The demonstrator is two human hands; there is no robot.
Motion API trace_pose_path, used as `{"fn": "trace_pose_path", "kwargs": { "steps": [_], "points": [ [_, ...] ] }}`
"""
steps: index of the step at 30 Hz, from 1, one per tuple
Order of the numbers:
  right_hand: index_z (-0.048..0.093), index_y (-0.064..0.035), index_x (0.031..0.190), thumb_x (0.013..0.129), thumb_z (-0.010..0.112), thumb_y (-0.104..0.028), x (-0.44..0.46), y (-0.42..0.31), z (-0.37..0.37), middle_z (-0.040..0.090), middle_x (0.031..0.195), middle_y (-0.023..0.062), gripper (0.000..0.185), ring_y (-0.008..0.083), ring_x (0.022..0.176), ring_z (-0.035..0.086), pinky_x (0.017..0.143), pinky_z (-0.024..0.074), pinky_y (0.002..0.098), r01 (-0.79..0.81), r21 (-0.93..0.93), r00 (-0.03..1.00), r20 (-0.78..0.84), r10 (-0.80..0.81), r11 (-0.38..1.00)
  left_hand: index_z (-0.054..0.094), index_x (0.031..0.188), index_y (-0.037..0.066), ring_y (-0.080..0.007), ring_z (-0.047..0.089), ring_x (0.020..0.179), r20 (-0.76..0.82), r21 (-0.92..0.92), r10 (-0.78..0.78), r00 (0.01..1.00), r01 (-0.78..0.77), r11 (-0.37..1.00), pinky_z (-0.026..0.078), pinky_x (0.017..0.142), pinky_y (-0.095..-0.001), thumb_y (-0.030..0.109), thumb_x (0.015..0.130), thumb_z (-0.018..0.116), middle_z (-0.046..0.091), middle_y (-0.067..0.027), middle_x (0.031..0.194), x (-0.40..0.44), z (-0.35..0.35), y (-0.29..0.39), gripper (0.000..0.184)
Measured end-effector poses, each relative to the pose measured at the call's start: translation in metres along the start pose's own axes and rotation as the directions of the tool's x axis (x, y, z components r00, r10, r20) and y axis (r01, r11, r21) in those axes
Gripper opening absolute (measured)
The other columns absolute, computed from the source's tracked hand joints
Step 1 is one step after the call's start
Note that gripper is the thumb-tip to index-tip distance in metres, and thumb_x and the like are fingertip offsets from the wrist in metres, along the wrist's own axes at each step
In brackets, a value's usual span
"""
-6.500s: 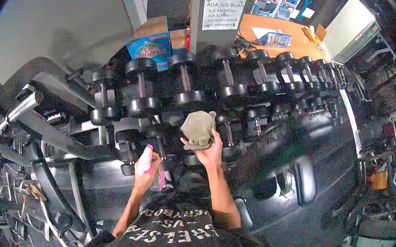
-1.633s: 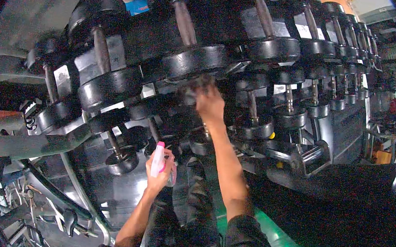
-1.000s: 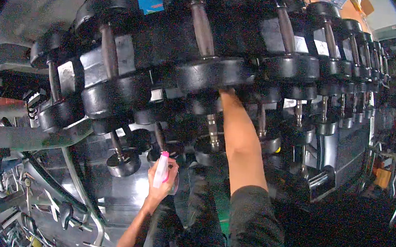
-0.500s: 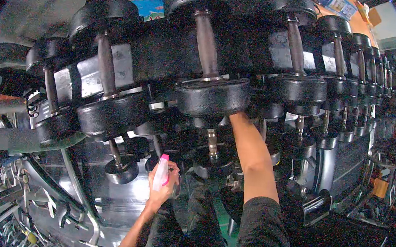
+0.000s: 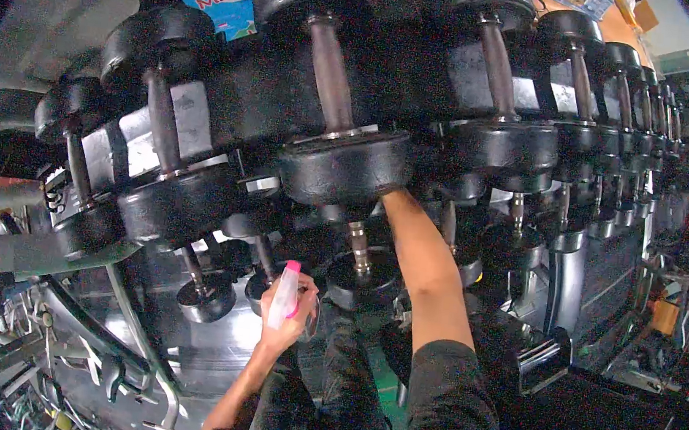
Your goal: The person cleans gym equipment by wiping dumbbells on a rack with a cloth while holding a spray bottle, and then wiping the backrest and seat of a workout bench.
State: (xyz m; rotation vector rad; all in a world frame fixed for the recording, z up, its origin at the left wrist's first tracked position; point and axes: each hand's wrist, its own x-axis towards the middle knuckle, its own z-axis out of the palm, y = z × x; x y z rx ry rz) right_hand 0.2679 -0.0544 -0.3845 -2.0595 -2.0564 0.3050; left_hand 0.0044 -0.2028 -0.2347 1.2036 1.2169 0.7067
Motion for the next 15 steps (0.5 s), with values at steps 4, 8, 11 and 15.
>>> {"fn": "trace_pose_path", "kwargs": {
  "steps": [4,8,11,15],
  "points": [
    [0.055,-0.0075,0.124,0.087,0.057,-0.028,0.001,-0.003,0.000,0.059,0.123,0.0166,0.042,0.0335,0.115,0.054,0.099,0.0404,0.0447,-0.006,-0.003,1.000,-0.022,0.006,1.000,0.061,0.098,0.000,-0.0085,0.059,0.055,0.027,-0.005,0.045,0.999,-0.045,0.999,0.046,0.051,-0.0239,0.000,0.083,0.063,0.065,-0.0054,0.078,-0.003,0.004,-0.002,0.015],
    [0.055,-0.0075,0.124,0.088,0.057,-0.028,0.003,0.017,-0.012,0.059,0.123,0.0166,0.042,0.0336,0.116,0.054,0.100,0.0400,0.0450,-0.027,0.028,1.000,0.015,0.027,0.999,0.062,0.095,0.001,-0.0076,0.057,0.061,0.064,-0.064,-0.024,0.998,0.028,0.998,0.045,0.055,-0.0237,0.000,0.082,0.064,0.065,-0.0058,0.080,-0.006,0.008,0.004,0.013],
    [0.055,-0.0074,0.124,0.088,0.057,-0.029,0.004,0.014,-0.014,0.059,0.123,0.0167,0.042,0.0337,0.116,0.054,0.100,0.0396,0.0452,-0.042,0.024,0.999,0.009,0.042,0.999,0.063,0.094,0.001,-0.0084,0.057,0.063,0.051,-0.032,0.000,0.999,0.001,0.999,0.046,0.057,-0.0242,0.000,0.081,0.064,0.065,-0.0059,0.081,-0.007,0.004,0.007,0.013],
    [0.056,-0.0074,0.124,0.088,0.057,-0.029,0.002,-0.012,-0.002,0.059,0.123,0.0167,0.042,0.0338,0.116,0.054,0.100,0.0392,0.0454,-0.061,-0.018,0.997,-0.047,0.060,0.998,0.063,0.094,0.001,-0.0097,0.057,0.063,0.031,0.002,-0.011,0.999,0.011,1.000,0.046,0.059,-0.0247,0.000,0.081,0.065,0.065,-0.0061,0.081,-0.007,0.002,0.013,0.013]
  ]
}}
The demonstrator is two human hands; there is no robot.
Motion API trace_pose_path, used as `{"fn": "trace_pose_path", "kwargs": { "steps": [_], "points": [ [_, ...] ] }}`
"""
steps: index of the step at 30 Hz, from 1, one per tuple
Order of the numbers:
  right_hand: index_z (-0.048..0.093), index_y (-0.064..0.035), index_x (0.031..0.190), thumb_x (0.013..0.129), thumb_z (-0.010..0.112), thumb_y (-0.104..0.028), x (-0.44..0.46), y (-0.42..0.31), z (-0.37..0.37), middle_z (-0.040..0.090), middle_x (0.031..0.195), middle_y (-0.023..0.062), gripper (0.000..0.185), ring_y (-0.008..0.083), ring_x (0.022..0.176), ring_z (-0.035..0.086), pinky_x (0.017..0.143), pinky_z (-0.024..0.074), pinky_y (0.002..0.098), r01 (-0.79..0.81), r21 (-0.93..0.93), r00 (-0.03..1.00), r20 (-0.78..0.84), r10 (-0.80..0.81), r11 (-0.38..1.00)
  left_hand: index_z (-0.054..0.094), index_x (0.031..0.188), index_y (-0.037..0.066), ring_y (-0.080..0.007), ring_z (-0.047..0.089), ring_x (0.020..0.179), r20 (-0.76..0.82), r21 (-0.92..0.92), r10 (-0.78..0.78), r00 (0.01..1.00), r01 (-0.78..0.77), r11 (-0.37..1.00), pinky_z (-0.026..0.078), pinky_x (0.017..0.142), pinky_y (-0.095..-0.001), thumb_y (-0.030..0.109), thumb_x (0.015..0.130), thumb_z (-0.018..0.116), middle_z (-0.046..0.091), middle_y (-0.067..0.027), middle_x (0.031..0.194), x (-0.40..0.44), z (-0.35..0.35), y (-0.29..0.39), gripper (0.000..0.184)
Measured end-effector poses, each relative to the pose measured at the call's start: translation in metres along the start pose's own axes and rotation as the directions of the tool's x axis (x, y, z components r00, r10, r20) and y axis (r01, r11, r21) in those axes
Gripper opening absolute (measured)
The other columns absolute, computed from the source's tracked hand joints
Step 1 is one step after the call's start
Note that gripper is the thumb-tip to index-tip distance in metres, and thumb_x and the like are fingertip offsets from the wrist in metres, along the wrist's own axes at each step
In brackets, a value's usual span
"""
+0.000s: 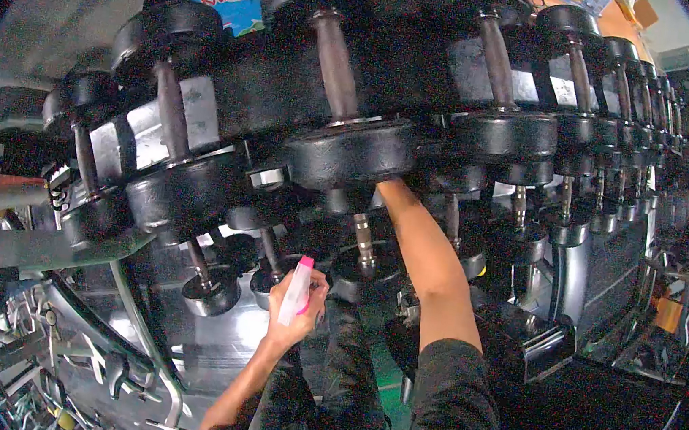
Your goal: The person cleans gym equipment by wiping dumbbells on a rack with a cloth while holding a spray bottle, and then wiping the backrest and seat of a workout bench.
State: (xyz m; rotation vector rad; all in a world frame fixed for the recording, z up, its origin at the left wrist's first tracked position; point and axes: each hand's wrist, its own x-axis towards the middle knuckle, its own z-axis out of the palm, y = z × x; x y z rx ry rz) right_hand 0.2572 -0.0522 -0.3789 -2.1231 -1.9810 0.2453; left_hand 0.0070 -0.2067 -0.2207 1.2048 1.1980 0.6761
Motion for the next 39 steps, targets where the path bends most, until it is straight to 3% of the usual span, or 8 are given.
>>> {"fn": "trace_pose_path", "kwargs": {
  "steps": [14,16,17,19,26,33,39],
  "points": [
    [0.056,-0.0074,0.122,0.088,0.056,-0.031,0.001,0.032,-0.016,0.059,0.123,0.0169,0.042,0.0342,0.116,0.053,0.101,0.0378,0.0464,-0.133,0.003,0.991,-0.011,0.133,0.991,0.064,0.094,-0.001,-0.0189,0.067,0.077,0.080,0.034,0.075,0.994,-0.078,0.996,0.052,0.069,-0.0287,0.000,0.079,0.067,0.067,-0.0117,0.086,-0.008,-0.004,0.010,0.015],
    [0.057,-0.0074,0.122,0.088,0.056,-0.031,-0.001,0.014,-0.008,0.059,0.122,0.0169,0.042,0.0343,0.116,0.053,0.102,0.0376,0.0465,-0.132,-0.016,0.990,-0.054,0.131,0.991,0.060,0.093,0.001,-0.0081,0.058,0.055,0.029,0.080,0.217,0.976,-0.218,0.973,0.046,0.049,-0.0236,0.003,0.084,0.064,0.061,-0.0039,0.068,-0.005,-0.003,0.005,0.009],
    [0.057,-0.0074,0.122,0.088,0.056,-0.031,0.000,0.006,-0.005,0.059,0.122,0.0169,0.042,0.0343,0.116,0.053,0.102,0.0375,0.0466,-0.127,-0.021,0.990,-0.068,0.125,0.992,0.060,0.093,0.001,-0.0081,0.058,0.055,0.031,0.076,0.216,0.976,-0.217,0.973,0.046,0.049,-0.0236,0.003,0.084,0.064,0.061,-0.0039,0.068,-0.006,-0.004,0.005,0.009],
    [0.057,-0.0074,0.122,0.088,0.056,-0.031,-0.003,-0.003,-0.004,0.059,0.122,0.0169,0.041,0.0344,0.116,0.053,0.102,0.0373,0.0468,-0.106,-0.022,0.992,-0.075,0.104,0.994,0.063,0.094,-0.001,-0.0179,0.064,0.071,0.039,0.036,0.036,0.999,-0.037,0.999,0.050,0.066,-0.0288,-0.001,0.079,0.067,0.066,-0.0110,0.084,-0.011,-0.004,0.004,0.016],
    [0.057,-0.0073,0.121,0.088,0.055,-0.032,-0.004,0.031,-0.024,0.059,0.122,0.0170,0.041,0.0346,0.117,0.053,0.102,0.0366,0.0472,-0.115,0.025,0.993,0.026,0.114,0.993,0.064,0.092,0.000,-0.0175,0.064,0.071,0.063,0.039,0.032,0.997,-0.035,0.999,0.051,0.065,-0.0288,-0.001,0.078,0.067,0.066,-0.0105,0.087,-0.013,-0.002,0.015,0.014],
    [0.058,-0.0073,0.121,0.088,0.055,-0.033,0.007,0.014,-0.006,0.059,0.122,0.0171,0.041,0.0348,0.117,0.053,0.103,0.0358,0.0477,-0.175,-0.013,0.984,-0.042,0.175,0.984,0.064,0.092,0.001,-0.0197,0.065,0.071,0.046,0.103,0.121,0.992,-0.125,0.987,0.051,0.065,-0.0289,-0.001,0.078,0.067,0.066,-0.0113,0.085,-0.017,-0.011,0.009,0.015],
    [0.058,-0.0073,0.120,0.089,0.055,-0.033,0.011,0.037,-0.018,0.059,0.122,0.0172,0.041,0.0350,0.117,0.052,0.103,0.0352,0.0481,-0.194,0.018,0.981,0.000,0.194,0.981,0.063,0.091,0.000,-0.0212,0.067,0.073,0.040,0.066,0.042,0.998,-0.044,0.997,0.052,0.066,-0.0301,-0.001,0.078,0.068,0.067,-0.0123,0.086,-0.030,-0.012,0.002,0.014]
  ]
}}
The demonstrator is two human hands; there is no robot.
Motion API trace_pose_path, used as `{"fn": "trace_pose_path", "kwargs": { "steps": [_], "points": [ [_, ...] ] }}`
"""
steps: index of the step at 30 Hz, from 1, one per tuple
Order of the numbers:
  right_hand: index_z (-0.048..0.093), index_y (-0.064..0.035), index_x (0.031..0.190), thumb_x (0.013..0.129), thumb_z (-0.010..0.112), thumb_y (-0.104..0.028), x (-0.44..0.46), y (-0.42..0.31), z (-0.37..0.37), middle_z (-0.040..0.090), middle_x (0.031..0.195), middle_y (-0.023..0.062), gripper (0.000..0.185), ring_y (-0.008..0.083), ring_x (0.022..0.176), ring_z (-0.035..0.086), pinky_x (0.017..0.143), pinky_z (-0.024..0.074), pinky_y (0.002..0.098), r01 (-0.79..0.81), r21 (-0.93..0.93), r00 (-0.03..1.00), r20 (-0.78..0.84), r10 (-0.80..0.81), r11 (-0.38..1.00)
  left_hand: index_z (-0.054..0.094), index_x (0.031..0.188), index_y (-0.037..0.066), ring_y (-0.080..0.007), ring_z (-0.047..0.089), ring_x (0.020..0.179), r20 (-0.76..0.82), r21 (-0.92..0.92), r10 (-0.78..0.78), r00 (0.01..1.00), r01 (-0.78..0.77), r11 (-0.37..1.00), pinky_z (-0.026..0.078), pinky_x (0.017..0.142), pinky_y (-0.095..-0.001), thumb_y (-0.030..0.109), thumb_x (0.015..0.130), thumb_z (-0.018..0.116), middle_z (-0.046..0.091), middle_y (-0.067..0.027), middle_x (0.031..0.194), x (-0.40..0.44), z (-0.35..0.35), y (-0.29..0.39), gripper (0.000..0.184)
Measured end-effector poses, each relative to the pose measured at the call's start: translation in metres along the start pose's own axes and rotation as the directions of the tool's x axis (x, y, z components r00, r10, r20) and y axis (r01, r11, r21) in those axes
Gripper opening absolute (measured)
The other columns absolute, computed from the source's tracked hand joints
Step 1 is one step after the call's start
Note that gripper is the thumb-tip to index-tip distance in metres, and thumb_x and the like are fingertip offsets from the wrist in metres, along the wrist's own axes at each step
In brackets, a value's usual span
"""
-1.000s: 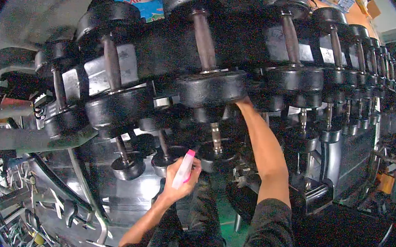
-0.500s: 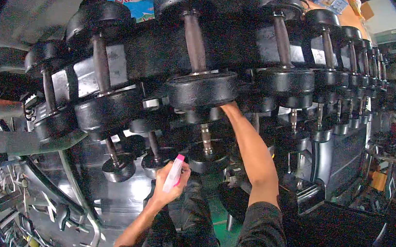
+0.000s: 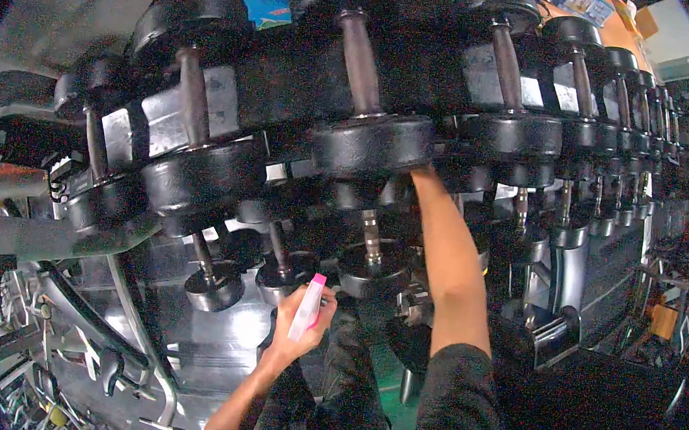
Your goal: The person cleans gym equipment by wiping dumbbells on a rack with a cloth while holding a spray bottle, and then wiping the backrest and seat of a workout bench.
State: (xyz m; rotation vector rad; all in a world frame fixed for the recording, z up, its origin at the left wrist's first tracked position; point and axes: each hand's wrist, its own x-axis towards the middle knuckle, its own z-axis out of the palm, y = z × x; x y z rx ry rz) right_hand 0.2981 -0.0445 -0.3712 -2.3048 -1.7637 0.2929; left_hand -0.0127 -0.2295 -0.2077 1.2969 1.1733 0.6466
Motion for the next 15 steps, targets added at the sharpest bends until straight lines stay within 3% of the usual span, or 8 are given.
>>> {"fn": "trace_pose_path", "kwargs": {
  "steps": [6,15],
  "points": [
    [0.059,-0.0072,0.120,0.089,0.054,-0.034,-0.013,0.025,-0.047,0.059,0.122,0.0172,0.041,0.0352,0.117,0.052,0.104,0.0346,0.0485,0.056,0.132,0.966,0.245,-0.087,0.990,0.063,0.091,0.000,-0.0235,0.068,0.077,0.028,0.013,0.107,0.994,-0.107,0.994,0.053,0.070,-0.0312,0.000,0.078,0.068,0.067,-0.0131,0.088,-0.004,-0.005,0.003,0.014],
    [0.059,-0.0072,0.119,0.089,0.054,-0.035,-0.011,-0.021,-0.014,0.059,0.122,0.0173,0.042,0.0355,0.117,0.052,0.104,0.0337,0.0492,0.155,0.168,0.975,0.132,-0.178,0.974,0.062,0.093,0.000,-0.0236,0.067,0.078,0.045,0.019,0.029,0.999,-0.030,0.999,0.052,0.070,-0.0311,0.000,0.079,0.067,0.067,-0.0129,0.090,-0.011,-0.005,-0.004,0.015]
  ]
}}
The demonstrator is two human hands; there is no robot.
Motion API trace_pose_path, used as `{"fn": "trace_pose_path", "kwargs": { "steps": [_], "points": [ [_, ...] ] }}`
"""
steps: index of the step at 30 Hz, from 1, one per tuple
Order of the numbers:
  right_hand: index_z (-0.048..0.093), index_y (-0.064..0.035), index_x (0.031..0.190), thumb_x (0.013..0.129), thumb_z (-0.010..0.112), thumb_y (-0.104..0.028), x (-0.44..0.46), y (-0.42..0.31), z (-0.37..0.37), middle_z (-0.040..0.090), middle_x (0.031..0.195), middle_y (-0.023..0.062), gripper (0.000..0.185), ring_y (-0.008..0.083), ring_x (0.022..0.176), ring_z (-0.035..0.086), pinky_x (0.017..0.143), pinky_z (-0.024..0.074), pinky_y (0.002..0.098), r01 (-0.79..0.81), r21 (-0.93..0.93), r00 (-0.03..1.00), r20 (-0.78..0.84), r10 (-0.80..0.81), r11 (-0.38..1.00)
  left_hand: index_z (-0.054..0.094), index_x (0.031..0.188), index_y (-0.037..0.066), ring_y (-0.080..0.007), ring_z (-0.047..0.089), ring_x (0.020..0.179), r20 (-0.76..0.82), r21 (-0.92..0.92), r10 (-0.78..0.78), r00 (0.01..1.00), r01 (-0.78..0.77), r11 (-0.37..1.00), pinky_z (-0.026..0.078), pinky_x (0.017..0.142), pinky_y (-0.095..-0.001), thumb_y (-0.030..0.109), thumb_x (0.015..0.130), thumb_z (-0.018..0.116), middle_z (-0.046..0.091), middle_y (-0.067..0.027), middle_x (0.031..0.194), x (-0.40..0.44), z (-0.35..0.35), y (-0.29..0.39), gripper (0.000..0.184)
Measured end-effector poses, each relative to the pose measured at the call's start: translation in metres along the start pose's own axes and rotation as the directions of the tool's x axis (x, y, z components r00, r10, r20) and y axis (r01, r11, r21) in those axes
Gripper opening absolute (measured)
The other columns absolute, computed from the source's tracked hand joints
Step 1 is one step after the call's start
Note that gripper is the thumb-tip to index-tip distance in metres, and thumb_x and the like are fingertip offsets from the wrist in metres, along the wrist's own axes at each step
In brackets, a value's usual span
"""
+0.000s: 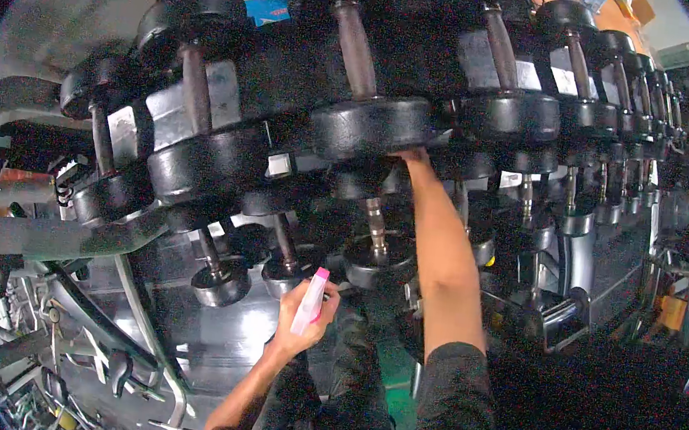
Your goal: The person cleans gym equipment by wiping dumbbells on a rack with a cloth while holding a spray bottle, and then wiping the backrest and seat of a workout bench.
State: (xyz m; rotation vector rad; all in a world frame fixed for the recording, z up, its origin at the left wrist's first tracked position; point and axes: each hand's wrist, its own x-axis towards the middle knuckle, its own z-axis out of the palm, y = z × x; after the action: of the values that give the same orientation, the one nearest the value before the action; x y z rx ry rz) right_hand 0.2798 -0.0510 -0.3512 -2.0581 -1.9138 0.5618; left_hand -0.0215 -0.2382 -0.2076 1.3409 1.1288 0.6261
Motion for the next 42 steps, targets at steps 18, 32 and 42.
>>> {"fn": "trace_pose_path", "kwargs": {
  "steps": [18,32,42],
  "points": [
    [0.061,-0.0030,0.112,0.101,0.043,-0.027,-0.169,-0.050,0.017,0.066,0.099,0.0082,0.032,0.0215,0.090,0.063,0.079,0.0506,0.0329,-0.310,0.846,0.725,-0.084,0.684,0.433,0.063,0.092,-0.001,-0.0217,0.066,0.074,0.076,-0.044,0.017,0.997,-0.014,0.999,0.052,0.068,-0.0304,-0.003,0.077,0.066,0.067,-0.0118,0.088,-0.003,-0.009,0.003,0.015],
    [0.055,-0.0081,0.105,0.096,0.037,-0.015,-0.131,0.110,0.245,0.061,0.103,0.0102,0.022,0.0259,0.085,0.062,0.075,0.0543,0.0423,0.000,0.876,0.943,-0.161,0.292,0.482,0.065,0.095,0.002,-0.0166,0.063,0.067,0.040,0.045,-0.036,0.999,0.034,0.998,0.050,0.063,-0.0284,0.002,0.079,0.067,0.068,-0.0115,0.089,-0.020,-0.014,-0.021,0.016],
    [0.049,-0.0121,0.115,0.099,0.049,-0.020,-0.144,-0.140,0.067,0.059,0.099,0.0011,0.018,0.0132,0.085,0.057,0.076,0.0483,0.0312,0.254,0.878,0.461,0.259,0.849,-0.406,0.062,0.093,0.002,-0.0087,0.058,0.059,-0.002,0.048,-0.015,1.000,0.015,0.999,0.047,0.054,-0.0252,0.002,0.081,0.064,0.063,-0.0044,0.071,-0.026,-0.014,-0.023,0.012]
  ]
}}
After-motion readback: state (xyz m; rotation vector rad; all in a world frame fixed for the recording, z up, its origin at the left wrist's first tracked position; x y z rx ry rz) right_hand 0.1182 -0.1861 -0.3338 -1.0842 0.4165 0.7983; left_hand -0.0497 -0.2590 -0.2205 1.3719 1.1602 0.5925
